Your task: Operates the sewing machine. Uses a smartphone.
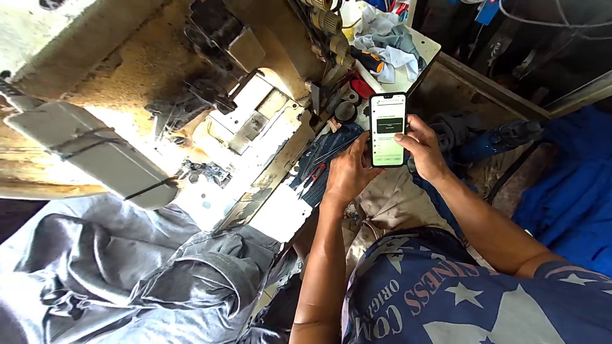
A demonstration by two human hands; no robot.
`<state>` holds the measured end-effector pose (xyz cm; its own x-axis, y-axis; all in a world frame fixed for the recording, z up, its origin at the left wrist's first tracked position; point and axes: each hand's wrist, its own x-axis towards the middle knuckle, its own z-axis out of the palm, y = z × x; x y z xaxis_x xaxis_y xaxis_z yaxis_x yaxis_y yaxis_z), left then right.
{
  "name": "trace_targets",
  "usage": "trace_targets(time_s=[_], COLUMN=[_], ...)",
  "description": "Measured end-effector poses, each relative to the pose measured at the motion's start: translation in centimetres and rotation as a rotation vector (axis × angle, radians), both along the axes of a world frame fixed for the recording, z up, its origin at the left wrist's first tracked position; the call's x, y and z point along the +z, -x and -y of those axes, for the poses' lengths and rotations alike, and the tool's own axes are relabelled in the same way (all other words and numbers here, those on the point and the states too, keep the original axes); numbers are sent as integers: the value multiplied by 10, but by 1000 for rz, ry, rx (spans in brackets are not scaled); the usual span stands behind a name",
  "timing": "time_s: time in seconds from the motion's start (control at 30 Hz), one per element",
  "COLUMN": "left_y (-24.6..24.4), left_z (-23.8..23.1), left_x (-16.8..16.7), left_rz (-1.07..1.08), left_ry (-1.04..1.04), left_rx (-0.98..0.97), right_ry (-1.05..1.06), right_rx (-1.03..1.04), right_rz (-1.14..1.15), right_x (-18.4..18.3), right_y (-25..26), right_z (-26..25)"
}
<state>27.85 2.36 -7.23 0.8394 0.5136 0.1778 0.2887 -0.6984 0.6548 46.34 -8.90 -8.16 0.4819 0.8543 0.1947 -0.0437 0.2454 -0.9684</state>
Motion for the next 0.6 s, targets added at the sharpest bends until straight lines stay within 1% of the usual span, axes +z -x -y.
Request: trace_targets(time_s=[0.2, 0.3, 0.47, 0.6], left_y=[-9, -14, -23, -28], left_z=[8, 13, 25, 30], left_x=[7, 8, 7, 3], left_rz=[-29, -13, 20, 44], left_ry=[-45, 31, 192, 197], left_rx=[-20, -7, 15, 31], right_ry=[8, 19, -20, -34], right_rx=[7, 9, 32, 37], right_rz=[-6, -25, -27, -27], right_x=[0, 2, 4, 2], right_y=[-7, -11, -17, -21], right_z=[7, 11, 13, 14])
